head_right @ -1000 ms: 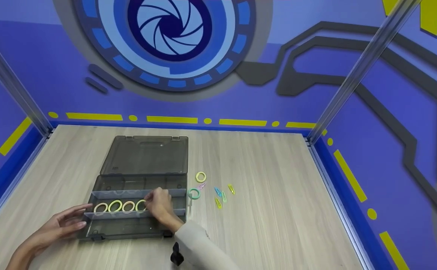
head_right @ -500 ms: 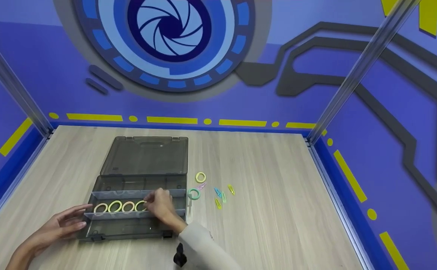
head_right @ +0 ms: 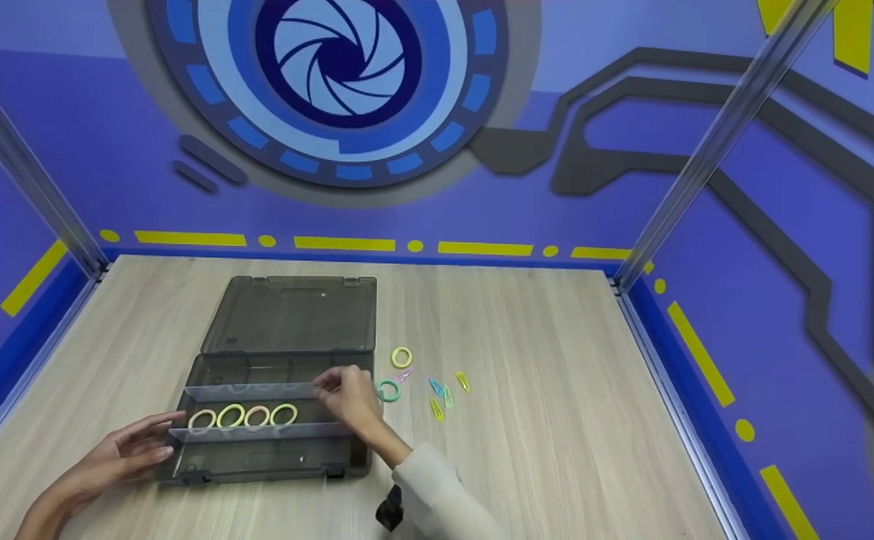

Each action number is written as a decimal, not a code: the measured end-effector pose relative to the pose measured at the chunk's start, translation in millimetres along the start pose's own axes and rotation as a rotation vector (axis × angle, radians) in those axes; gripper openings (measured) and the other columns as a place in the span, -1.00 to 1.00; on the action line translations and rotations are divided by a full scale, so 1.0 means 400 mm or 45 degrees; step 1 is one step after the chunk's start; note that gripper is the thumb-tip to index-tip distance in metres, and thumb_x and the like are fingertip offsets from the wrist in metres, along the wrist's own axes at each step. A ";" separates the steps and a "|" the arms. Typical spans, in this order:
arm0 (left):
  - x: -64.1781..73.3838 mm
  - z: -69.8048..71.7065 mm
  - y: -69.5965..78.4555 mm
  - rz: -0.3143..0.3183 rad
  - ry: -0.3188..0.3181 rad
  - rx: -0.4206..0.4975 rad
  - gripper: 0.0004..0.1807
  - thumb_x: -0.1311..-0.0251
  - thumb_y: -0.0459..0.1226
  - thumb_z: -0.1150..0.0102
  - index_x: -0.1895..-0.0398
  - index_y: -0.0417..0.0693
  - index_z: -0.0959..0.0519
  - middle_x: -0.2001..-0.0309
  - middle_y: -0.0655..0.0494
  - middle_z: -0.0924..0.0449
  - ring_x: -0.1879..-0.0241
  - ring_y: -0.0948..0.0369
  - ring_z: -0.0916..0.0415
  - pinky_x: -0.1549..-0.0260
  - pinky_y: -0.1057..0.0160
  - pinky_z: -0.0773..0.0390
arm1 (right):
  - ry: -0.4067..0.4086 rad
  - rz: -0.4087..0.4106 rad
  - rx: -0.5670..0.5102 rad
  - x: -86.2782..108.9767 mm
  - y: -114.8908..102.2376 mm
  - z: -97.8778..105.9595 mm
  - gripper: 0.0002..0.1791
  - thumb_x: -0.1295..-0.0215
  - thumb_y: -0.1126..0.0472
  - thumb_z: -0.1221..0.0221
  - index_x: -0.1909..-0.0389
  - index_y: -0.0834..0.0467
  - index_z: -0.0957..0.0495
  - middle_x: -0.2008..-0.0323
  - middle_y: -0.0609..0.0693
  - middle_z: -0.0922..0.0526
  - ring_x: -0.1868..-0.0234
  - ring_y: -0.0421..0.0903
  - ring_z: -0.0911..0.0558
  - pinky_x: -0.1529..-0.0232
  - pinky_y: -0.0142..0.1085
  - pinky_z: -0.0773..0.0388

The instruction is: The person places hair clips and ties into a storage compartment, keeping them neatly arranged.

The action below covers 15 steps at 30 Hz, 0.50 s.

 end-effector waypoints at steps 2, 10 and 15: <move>0.001 0.001 -0.003 0.020 0.004 0.003 -0.28 -0.43 -0.21 -0.22 -0.57 -0.13 -0.20 -0.43 -0.33 -0.24 -0.23 0.14 -0.48 -0.06 0.25 -0.62 | 0.010 -0.001 -0.035 0.000 0.005 0.020 -0.89 -0.22 0.44 -0.32 0.26 0.42 -0.71 0.35 0.25 -0.78 0.45 -0.15 -0.68 0.45 -0.44 -0.59; 0.000 0.003 -0.003 0.020 0.024 -0.026 -0.27 -0.41 -0.19 -0.25 -0.55 -0.15 -0.22 -0.41 -0.34 -0.29 -0.21 0.20 -0.49 -0.05 0.31 -0.60 | 0.065 -0.157 -0.219 0.006 0.041 0.104 -0.85 -0.26 0.43 -0.31 0.18 0.43 -0.69 0.32 0.33 -0.75 0.38 0.09 -0.77 0.36 -0.01 -0.74; -0.004 0.002 -0.002 0.012 0.024 -0.027 -0.28 -0.41 -0.21 -0.24 -0.56 -0.14 -0.22 -0.43 -0.33 -0.27 -0.24 0.18 -0.46 -0.04 0.36 -0.56 | 0.126 -0.217 -0.200 0.008 0.070 0.148 -0.83 -0.27 0.41 -0.31 0.17 0.43 -0.69 0.31 0.29 -0.74 0.37 0.11 -0.77 0.35 0.00 -0.74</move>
Point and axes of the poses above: each hand's wrist, its own x-axis away from the middle knuckle, its own z-axis out of the back of the hand, y = z × x, the point moved 7 cm from there along -x, towards the middle knuckle
